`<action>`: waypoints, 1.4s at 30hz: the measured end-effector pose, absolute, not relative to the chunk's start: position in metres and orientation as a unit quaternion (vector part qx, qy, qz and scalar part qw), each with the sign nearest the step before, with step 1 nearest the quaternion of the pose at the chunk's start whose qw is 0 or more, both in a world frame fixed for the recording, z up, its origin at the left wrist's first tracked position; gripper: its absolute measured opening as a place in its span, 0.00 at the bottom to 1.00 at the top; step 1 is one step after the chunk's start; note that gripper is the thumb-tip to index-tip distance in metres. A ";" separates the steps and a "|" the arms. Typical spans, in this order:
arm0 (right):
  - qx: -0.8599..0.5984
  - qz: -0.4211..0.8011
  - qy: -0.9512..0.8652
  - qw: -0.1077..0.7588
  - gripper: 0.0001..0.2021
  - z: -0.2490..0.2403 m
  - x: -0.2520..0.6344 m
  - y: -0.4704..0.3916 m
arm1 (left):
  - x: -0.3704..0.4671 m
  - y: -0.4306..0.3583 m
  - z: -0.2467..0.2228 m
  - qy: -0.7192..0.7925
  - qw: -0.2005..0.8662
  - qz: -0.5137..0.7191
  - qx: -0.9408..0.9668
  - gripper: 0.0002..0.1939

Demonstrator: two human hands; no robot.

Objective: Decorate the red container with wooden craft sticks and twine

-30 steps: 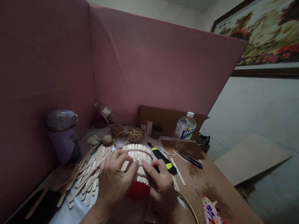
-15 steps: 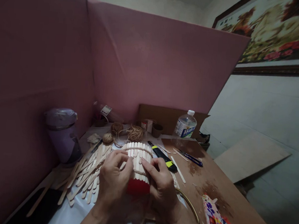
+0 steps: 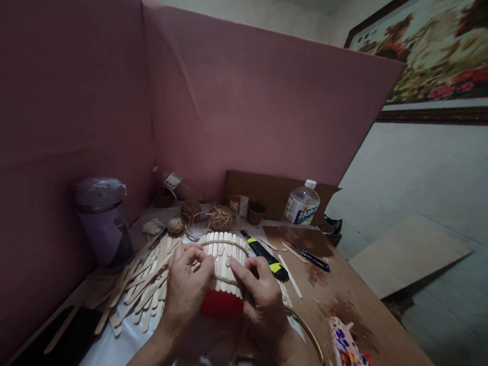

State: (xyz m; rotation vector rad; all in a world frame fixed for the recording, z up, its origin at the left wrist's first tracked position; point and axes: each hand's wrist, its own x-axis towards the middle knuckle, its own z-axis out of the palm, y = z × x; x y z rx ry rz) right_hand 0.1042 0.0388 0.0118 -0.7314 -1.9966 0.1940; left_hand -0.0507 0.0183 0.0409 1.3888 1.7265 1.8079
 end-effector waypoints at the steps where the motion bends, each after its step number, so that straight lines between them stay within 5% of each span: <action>1: -0.296 0.075 -0.820 0.484 0.22 0.011 0.104 0.039 | -0.050 0.018 0.041 0.594 0.149 0.626 0.483 0.10; 42: -0.277 0.076 -0.825 0.486 0.26 0.007 0.105 0.041 | -0.051 0.004 0.033 0.544 0.125 0.633 0.537 0.04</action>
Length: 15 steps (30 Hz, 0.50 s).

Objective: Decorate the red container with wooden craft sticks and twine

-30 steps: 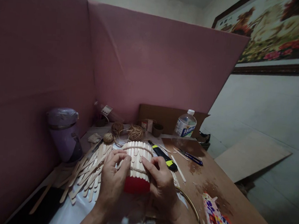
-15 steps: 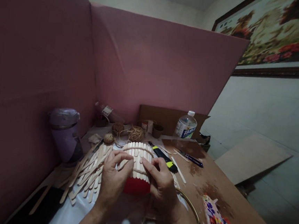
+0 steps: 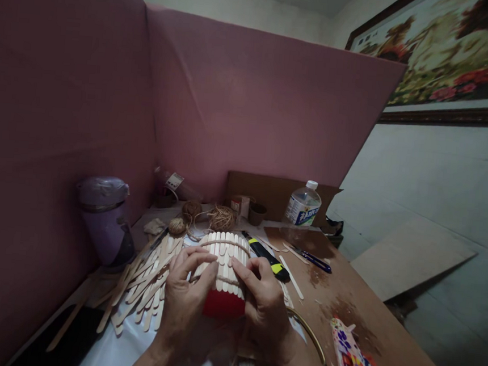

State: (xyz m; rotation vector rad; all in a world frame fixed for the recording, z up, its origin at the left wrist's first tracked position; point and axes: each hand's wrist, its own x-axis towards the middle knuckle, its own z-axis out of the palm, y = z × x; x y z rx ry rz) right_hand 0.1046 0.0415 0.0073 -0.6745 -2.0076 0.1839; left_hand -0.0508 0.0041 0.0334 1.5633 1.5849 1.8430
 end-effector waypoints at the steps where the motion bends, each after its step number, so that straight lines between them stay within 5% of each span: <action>1: -0.277 0.076 -0.825 0.486 0.25 0.008 0.105 0.041 | -0.051 0.004 0.033 0.542 0.123 0.631 0.542 0.03; 15: -0.276 0.077 -0.834 0.471 0.25 0.011 0.104 0.039 | -0.056 -0.003 0.032 0.503 -0.035 0.540 0.673 0.07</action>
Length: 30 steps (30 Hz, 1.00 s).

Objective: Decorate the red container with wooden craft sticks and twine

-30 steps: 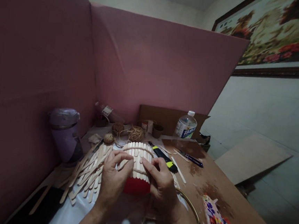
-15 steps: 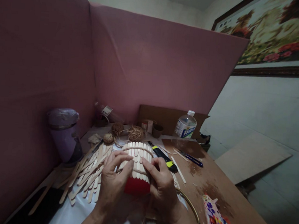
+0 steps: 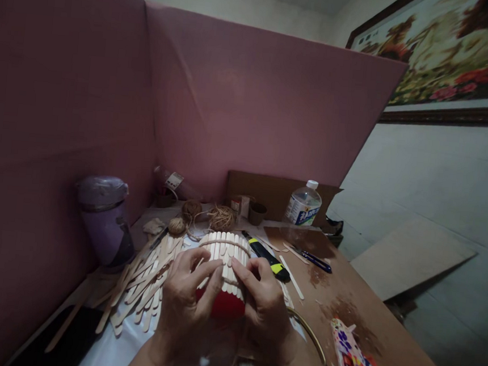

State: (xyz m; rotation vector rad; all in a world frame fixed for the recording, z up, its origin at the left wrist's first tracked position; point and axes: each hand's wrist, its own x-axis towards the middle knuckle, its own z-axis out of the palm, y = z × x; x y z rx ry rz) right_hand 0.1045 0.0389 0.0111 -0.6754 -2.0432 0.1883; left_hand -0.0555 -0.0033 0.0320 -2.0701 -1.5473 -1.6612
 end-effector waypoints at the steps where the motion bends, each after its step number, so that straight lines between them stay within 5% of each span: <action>1: -0.274 0.073 -0.836 0.470 0.25 0.011 0.105 0.039 | -0.056 -0.003 0.032 -0.501 0.044 -0.535 -0.678 0.08; 30: -0.286 -0.018 -0.859 0.425 0.26 0.015 0.106 0.036 | -0.064 -0.002 0.035 -0.483 0.123 -0.482 -0.721 0.09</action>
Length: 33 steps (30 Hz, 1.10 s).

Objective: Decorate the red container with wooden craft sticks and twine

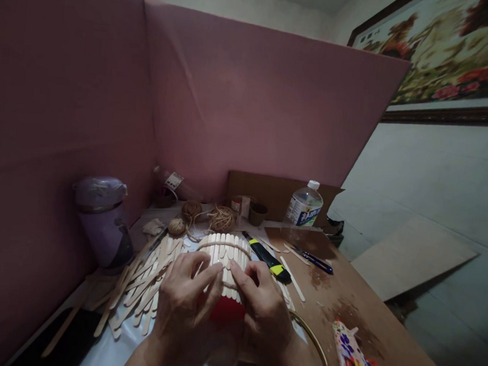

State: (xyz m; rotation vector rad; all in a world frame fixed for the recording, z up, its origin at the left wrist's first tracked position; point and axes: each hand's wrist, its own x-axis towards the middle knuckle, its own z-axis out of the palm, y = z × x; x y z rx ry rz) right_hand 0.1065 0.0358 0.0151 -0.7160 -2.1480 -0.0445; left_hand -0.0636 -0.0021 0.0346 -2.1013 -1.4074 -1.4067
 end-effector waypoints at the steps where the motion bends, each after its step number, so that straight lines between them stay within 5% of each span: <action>1: -0.287 -0.018 -0.859 0.423 0.26 0.015 0.106 0.036 | -0.064 -0.002 0.034 -0.485 0.114 -0.485 -0.719 0.09; 10: -0.295 -0.019 -0.858 0.421 0.27 0.017 0.107 0.035 | -0.065 0.002 0.032 -0.489 0.046 -0.518 -0.700 0.09; 33: -0.278 -0.124 -0.856 0.418 0.26 0.011 0.103 0.039 | -0.066 -0.001 0.034 -0.495 0.076 -0.476 -0.722 0.08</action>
